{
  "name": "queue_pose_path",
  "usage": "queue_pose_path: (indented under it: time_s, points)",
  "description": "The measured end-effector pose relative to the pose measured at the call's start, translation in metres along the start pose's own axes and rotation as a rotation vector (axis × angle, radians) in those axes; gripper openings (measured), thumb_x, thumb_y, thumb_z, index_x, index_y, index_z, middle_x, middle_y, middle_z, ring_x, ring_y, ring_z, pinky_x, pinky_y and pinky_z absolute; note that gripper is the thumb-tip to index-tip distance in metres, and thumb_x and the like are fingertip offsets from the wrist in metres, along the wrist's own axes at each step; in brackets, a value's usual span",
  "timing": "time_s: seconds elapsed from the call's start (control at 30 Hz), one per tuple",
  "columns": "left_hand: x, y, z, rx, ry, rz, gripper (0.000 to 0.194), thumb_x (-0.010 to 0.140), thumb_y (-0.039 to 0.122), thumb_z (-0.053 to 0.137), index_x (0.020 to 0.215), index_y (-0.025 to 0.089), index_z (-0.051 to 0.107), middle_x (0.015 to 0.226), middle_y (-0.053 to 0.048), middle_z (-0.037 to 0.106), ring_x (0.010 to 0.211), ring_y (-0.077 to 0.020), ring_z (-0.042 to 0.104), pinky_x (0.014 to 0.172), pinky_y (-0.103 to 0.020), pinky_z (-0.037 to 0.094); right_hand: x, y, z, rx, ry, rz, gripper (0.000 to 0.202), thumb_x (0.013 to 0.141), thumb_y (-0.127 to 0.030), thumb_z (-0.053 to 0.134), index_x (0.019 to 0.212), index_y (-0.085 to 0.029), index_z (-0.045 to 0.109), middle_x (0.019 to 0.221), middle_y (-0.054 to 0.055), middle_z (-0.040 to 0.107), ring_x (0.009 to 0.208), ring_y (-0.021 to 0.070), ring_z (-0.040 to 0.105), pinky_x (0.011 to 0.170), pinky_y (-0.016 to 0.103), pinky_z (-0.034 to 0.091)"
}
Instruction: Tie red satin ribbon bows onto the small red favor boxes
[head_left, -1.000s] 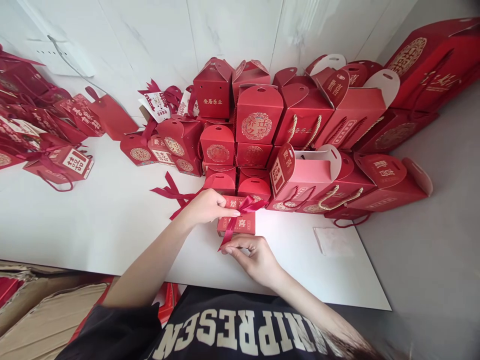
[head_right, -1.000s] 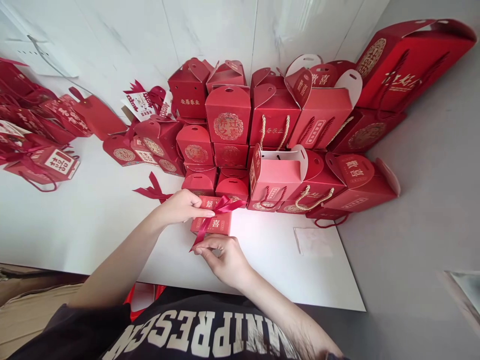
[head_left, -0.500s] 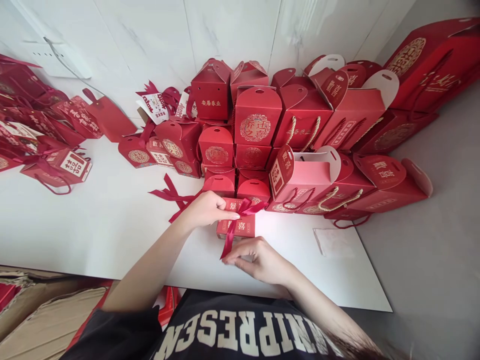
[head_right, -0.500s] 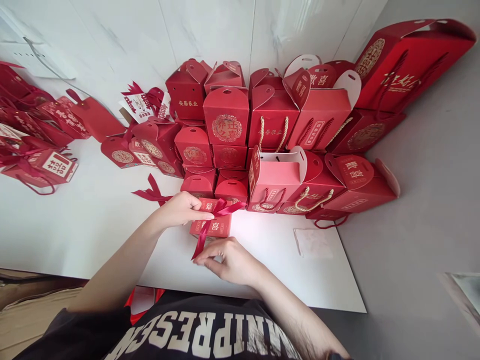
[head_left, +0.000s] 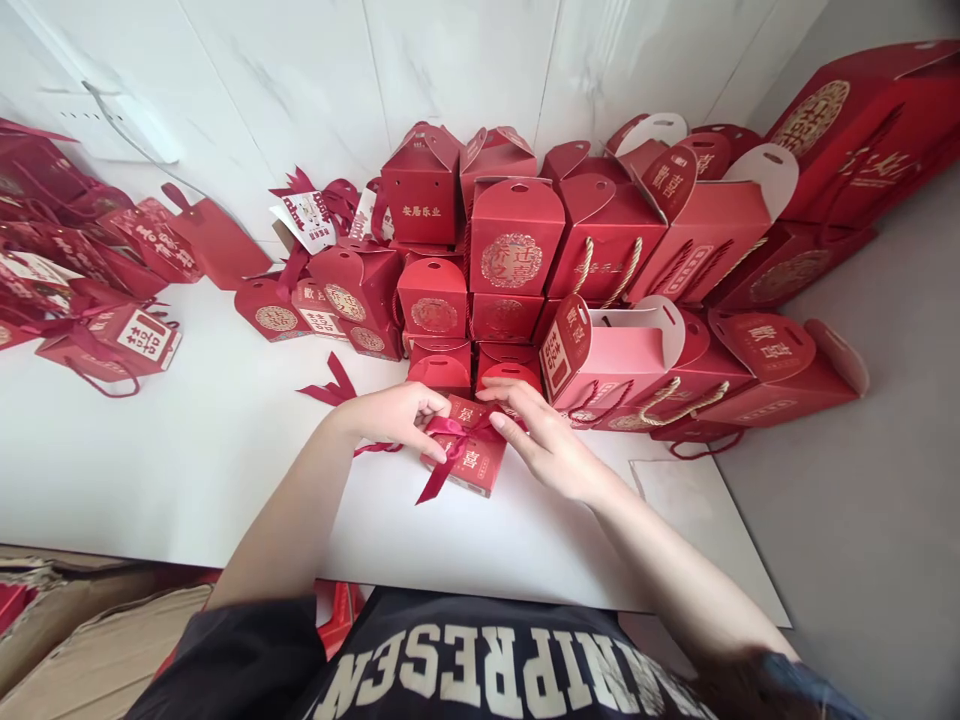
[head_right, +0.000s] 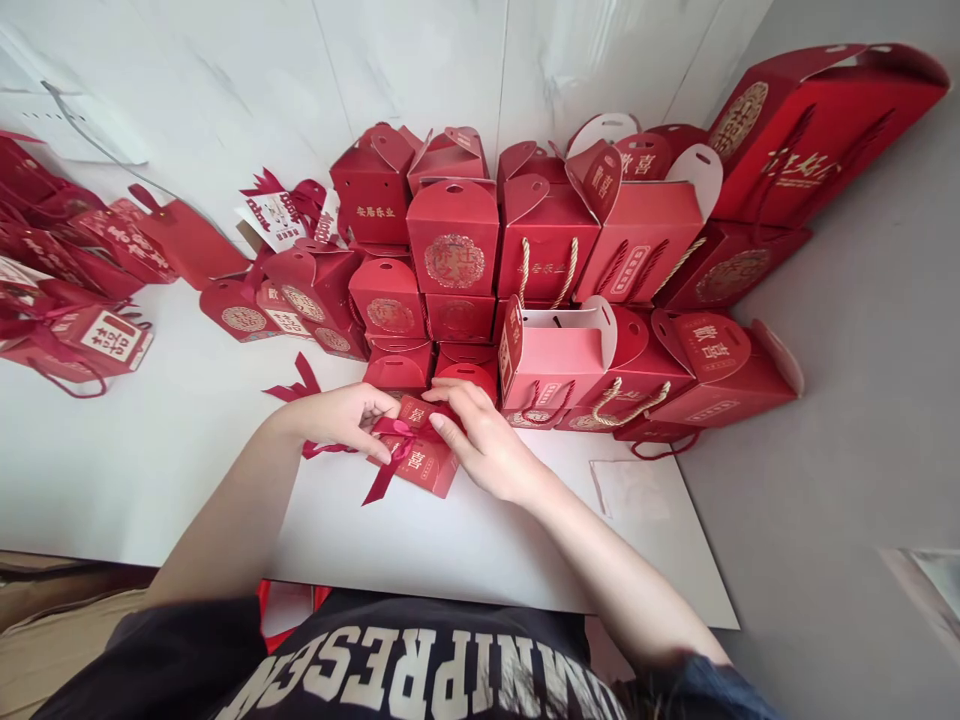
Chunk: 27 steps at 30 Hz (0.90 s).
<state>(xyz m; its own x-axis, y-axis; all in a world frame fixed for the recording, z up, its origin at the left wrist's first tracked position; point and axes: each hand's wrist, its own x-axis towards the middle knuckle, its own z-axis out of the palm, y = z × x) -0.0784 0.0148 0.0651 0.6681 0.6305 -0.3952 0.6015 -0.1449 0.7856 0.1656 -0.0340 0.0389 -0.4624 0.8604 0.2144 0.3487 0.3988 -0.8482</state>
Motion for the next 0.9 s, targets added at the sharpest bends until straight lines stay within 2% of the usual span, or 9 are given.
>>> queue_pose_path:
  time_s: [0.13, 0.3, 0.4, 0.57, 0.7, 0.8, 0.9]
  points:
    - [-0.002, -0.001, -0.005, -0.03, -0.033, -0.003, 0.041, 0.066, 0.038, 0.079, 0.063, 0.019, 0.043, 0.055, 0.005, 0.047, 0.047, -0.0096, 0.044, 0.047, -0.023, 0.03, 0.013, 0.013, 0.004, 0.106, -0.056, 0.079, 0.027, 0.098, -0.045, 0.046, 0.095, -0.021, 0.059, 0.126, 0.009, 0.056, 0.126, 0.0227, 0.051, 0.104, 0.038, 0.041]
    - [-0.006, 0.002, -0.008, -0.004, -0.007, 0.014, 0.032, 0.066, 0.034, 0.078, 0.066, 0.019, 0.05, 0.055, 0.005, 0.047, 0.048, -0.0096, 0.042, 0.048, -0.023, 0.031, 0.016, 0.017, 0.001, 0.01, -0.062, 0.073, 0.021, 0.093, -0.042, 0.056, 0.091, -0.022, 0.06, 0.139, 0.01, 0.047, 0.142, 0.0254, 0.033, 0.112, 0.045, 0.033]
    - [-0.011, 0.004, -0.007, 0.012, 0.016, 0.001, 0.029, 0.066, 0.032, 0.078, 0.066, 0.018, 0.052, 0.054, 0.005, 0.046, 0.048, -0.0092, 0.039, 0.048, -0.022, 0.029, 0.012, 0.01, 0.0, -0.003, -0.093, 0.068, 0.022, 0.09, -0.039, 0.062, 0.079, -0.021, 0.06, 0.143, 0.01, 0.046, 0.138, 0.0269, 0.04, 0.112, 0.047, 0.033]
    - [-0.015, 0.005, -0.001, 0.041, 0.034, -0.008, 0.032, 0.066, 0.034, 0.077, 0.064, 0.018, 0.05, 0.058, 0.004, 0.047, 0.051, -0.0086, 0.037, 0.05, -0.023, 0.028, 0.002, 0.003, -0.006, 0.216, -0.163, 0.076, 0.031, 0.09, -0.043, 0.061, 0.07, -0.019, 0.061, 0.142, 0.009, 0.051, 0.134, 0.0254, 0.048, 0.113, 0.044, 0.033]
    - [-0.011, 0.003, 0.008, 0.052, 0.105, -0.014, 0.039, 0.064, 0.043, 0.078, 0.067, 0.019, 0.048, 0.058, 0.005, 0.044, 0.053, -0.0095, 0.037, 0.051, -0.023, 0.029, -0.003, 0.015, -0.008, 0.316, -0.174, 0.131, 0.033, 0.09, -0.047, 0.062, 0.071, -0.019, 0.065, 0.141, 0.009, 0.053, 0.133, 0.0259, 0.048, 0.113, 0.043, 0.031]
    - [-0.009, 0.004, 0.016, 0.122, 0.204, -0.045, 0.049, 0.06, 0.049, 0.08, 0.065, 0.019, 0.042, 0.057, 0.006, 0.04, 0.053, -0.0095, 0.035, 0.05, -0.023, 0.026, -0.005, 0.026, -0.005, 0.387, -0.177, 0.172, 0.037, 0.09, -0.049, 0.06, 0.069, -0.019, 0.061, 0.137, 0.008, 0.056, 0.129, 0.0249, 0.052, 0.109, 0.04, 0.036]
    - [-0.009, 0.007, 0.019, 0.198, 0.221, -0.09, 0.052, 0.06, 0.053, 0.08, 0.065, 0.02, 0.04, 0.058, 0.006, 0.042, 0.053, -0.01, 0.037, 0.05, -0.023, 0.025, -0.005, 0.033, 0.001, 0.464, -0.149, 0.219, 0.04, 0.092, -0.05, 0.057, 0.069, -0.018, 0.059, 0.133, 0.006, 0.058, 0.122, 0.0238, 0.056, 0.104, 0.037, 0.04]
